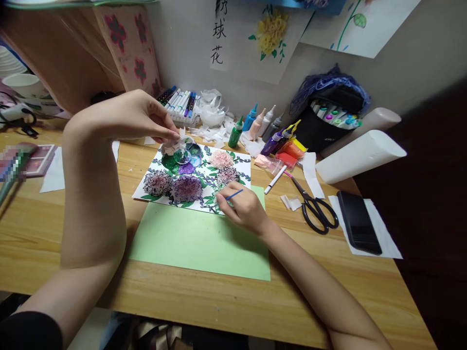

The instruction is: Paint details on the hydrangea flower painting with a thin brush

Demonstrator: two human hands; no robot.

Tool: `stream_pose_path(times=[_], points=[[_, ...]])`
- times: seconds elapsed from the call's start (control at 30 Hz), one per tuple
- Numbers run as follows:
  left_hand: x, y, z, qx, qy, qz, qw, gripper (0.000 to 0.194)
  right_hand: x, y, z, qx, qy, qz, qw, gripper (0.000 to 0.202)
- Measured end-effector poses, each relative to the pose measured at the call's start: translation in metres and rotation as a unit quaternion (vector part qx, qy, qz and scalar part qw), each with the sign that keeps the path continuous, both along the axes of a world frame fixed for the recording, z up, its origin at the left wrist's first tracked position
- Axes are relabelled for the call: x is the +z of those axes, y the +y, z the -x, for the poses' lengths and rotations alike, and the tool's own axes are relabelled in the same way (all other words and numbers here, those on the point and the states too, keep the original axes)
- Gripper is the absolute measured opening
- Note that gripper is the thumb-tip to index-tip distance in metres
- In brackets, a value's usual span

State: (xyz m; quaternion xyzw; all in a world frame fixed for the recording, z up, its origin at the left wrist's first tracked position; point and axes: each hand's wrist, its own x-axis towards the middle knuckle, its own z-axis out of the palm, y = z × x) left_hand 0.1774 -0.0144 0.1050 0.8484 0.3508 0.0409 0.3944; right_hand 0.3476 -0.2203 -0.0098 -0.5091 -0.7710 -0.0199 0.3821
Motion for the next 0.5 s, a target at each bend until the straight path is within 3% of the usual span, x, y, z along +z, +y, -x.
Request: stream_pose_path(times=[0.33, 0.43, 0.5], points=[[0.001, -0.002, -0.004, -0.025, 0.030, -0.053, 0.998, 0.028, 0.002, 0.000, -0.002, 0.019, -0.009, 0.012, 1.000, 0.016], [-0.004, 0.000, -0.009, -0.043, 0.030, -0.056, 0.997, 0.027, 0.007, -0.003, -0.006, 0.009, 0.075, 0.011, 0.997, 0.018], [-0.007, 0.000, -0.014, -0.060, 0.031, -0.065, 0.996, 0.025, 0.014, -0.005, -0.009, -0.025, 0.161, -0.037, 0.986, 0.019]])
